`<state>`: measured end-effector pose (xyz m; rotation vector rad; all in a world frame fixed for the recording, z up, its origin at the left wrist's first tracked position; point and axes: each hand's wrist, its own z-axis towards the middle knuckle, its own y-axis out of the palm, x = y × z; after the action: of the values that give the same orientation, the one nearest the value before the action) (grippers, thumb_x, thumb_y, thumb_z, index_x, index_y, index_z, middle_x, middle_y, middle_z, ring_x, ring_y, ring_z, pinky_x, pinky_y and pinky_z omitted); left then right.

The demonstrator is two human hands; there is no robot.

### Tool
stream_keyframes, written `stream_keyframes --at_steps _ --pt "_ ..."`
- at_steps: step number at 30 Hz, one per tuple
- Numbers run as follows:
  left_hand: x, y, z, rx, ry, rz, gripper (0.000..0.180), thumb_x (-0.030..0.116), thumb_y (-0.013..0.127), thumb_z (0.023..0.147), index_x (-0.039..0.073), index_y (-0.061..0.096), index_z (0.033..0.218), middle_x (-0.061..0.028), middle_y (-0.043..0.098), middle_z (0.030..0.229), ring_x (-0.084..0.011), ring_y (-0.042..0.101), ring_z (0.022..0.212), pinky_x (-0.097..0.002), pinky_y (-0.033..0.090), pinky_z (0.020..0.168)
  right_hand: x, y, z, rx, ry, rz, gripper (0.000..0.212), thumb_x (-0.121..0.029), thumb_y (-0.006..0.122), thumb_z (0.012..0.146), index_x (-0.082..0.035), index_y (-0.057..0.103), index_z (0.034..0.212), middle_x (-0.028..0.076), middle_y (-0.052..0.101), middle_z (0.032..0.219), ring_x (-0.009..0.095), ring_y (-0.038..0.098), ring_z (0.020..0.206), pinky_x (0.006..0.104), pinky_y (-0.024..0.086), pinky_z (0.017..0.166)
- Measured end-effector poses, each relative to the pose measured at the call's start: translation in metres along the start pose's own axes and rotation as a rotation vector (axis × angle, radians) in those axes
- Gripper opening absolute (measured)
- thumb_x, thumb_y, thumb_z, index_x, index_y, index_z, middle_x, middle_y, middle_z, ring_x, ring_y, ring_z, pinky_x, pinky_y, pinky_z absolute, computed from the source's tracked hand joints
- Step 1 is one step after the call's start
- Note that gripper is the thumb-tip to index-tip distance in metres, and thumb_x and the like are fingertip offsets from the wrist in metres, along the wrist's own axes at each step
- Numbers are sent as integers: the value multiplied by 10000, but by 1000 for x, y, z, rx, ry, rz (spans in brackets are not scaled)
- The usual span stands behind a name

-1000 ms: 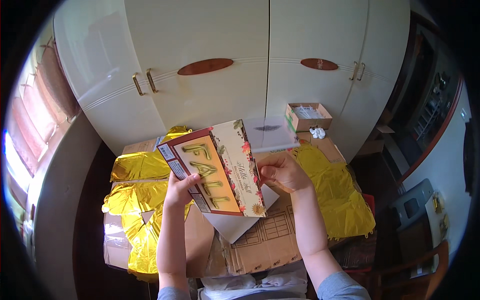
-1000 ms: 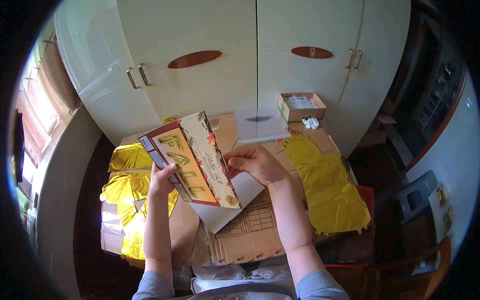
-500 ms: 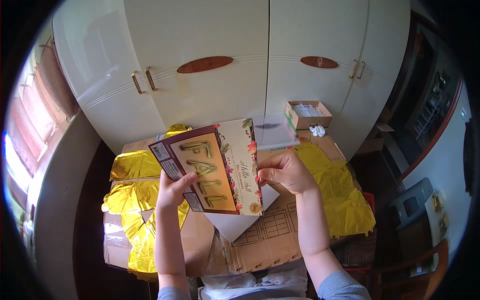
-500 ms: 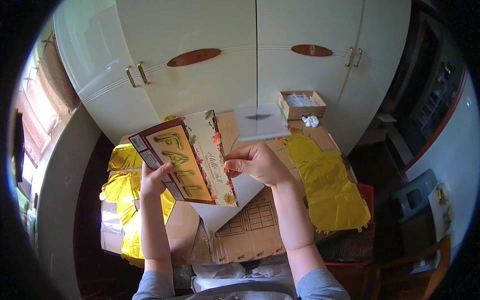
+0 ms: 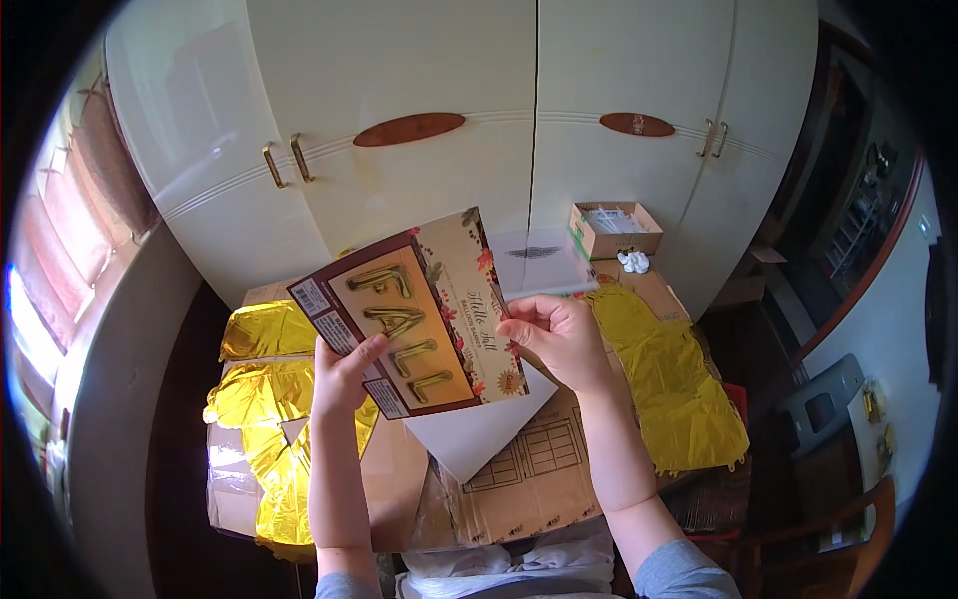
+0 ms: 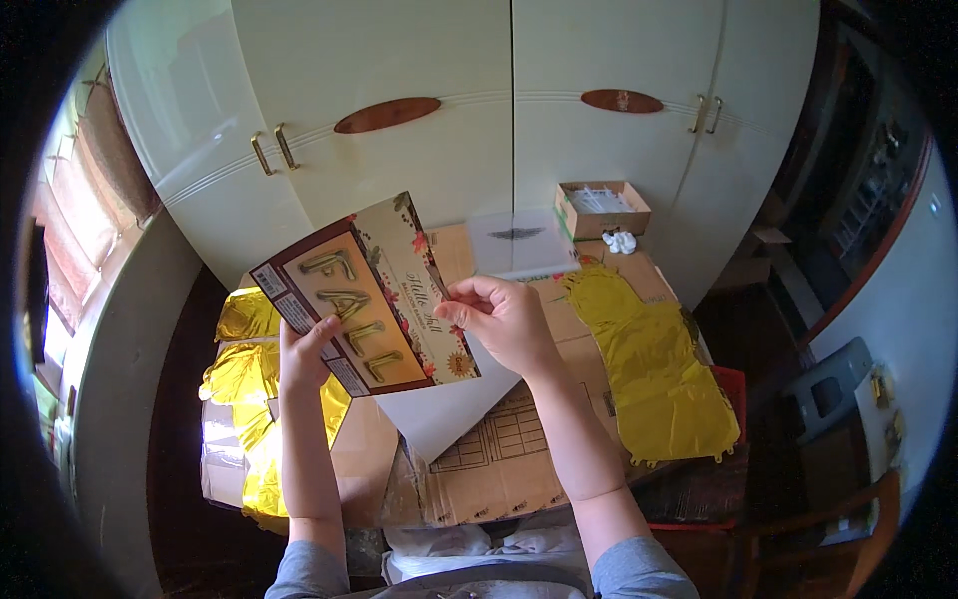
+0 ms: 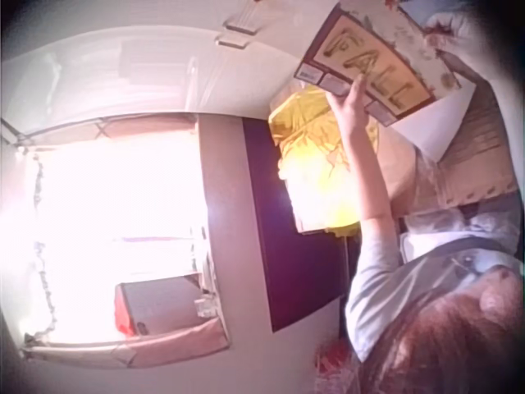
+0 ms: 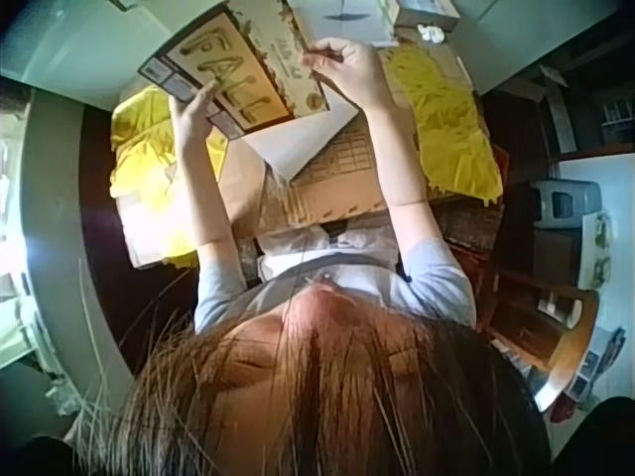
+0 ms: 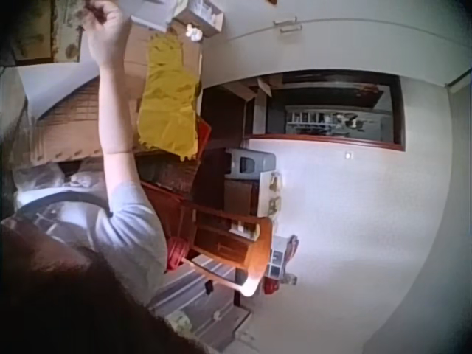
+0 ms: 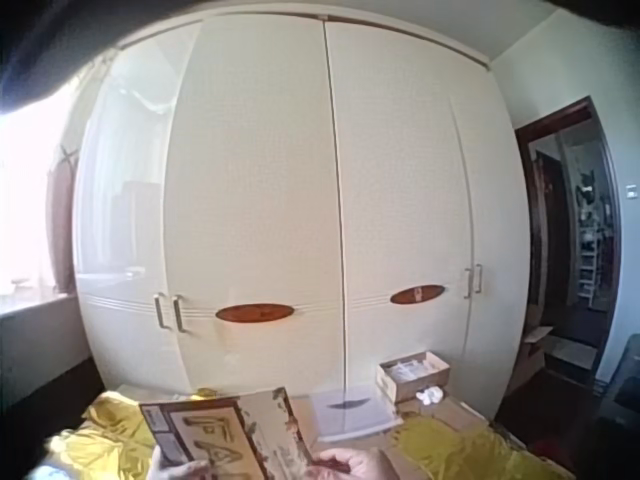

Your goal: Assemble cardboard signage and small components on a table.

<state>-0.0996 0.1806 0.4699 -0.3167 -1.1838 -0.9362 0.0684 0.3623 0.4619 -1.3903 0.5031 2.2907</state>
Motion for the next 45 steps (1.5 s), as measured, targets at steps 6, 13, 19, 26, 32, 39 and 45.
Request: stream_keyframes --at_steps 6,13,19,26,32,39,45 --pt "4 -1 -2 1 -23 -16 411 33 659 699 -48 481 1060 -131 587 950 -213 591 851 -335 488 755 -7 0 0 -56 119 198 162 -146 644 771 13 620 794 37 608 695 73 556 601 211 476 559" --pt "2 -4 -2 -49 -54 -83 434 42 667 691 -46 472 1068 -134 584 958 -218 588 862 -346 486 763 -11 -8 -2 -226 221 434 150 -146 636 772 -10 579 801 45 598 720 116 582 614 237 491 567" --pt "-3 3 -1 -47 -93 -141 439 44 670 689 -46 472 1071 -135 586 953 -220 593 854 -348 489 760 -4 -10 -1 -308 235 658 118 -119 606 793 -35 525 811 21 571 770 97 560 660 230 478 607" --pt "-4 -4 -1 -24 -71 -138 405 52 666 703 -41 478 1049 -129 590 933 -220 600 835 -341 499 741 2 -4 0 -254 176 657 114 -152 575 821 -65 501 810 0 547 772 76 524 710 218 437 636" --pt "-6 -12 2 -56 -103 -153 416 64 676 700 -32 479 1053 -118 591 934 -202 601 817 -330 501 729 -1 -18 7 -21 119 666 91 -92 578 801 -65 494 782 22 562 744 83 541 671 198 440 603" --pt "-13 -12 3 -69 -210 -108 410 42 663 695 -24 484 1058 -108 596 935 -194 600 819 -332 501 725 -7 -5 14 113 396 776 75 -37 490 798 -64 498 867 22 528 701 71 449 507 153 344 410" --pt "-10 0 4 -25 -289 -24 353 29 657 697 -3 513 1017 -88 604 902 -173 597 789 -311 498 707 7 -10 13 20 438 914 64 -107 551 814 -77 521 861 -56 395 590 20 265 434 166 192 356"
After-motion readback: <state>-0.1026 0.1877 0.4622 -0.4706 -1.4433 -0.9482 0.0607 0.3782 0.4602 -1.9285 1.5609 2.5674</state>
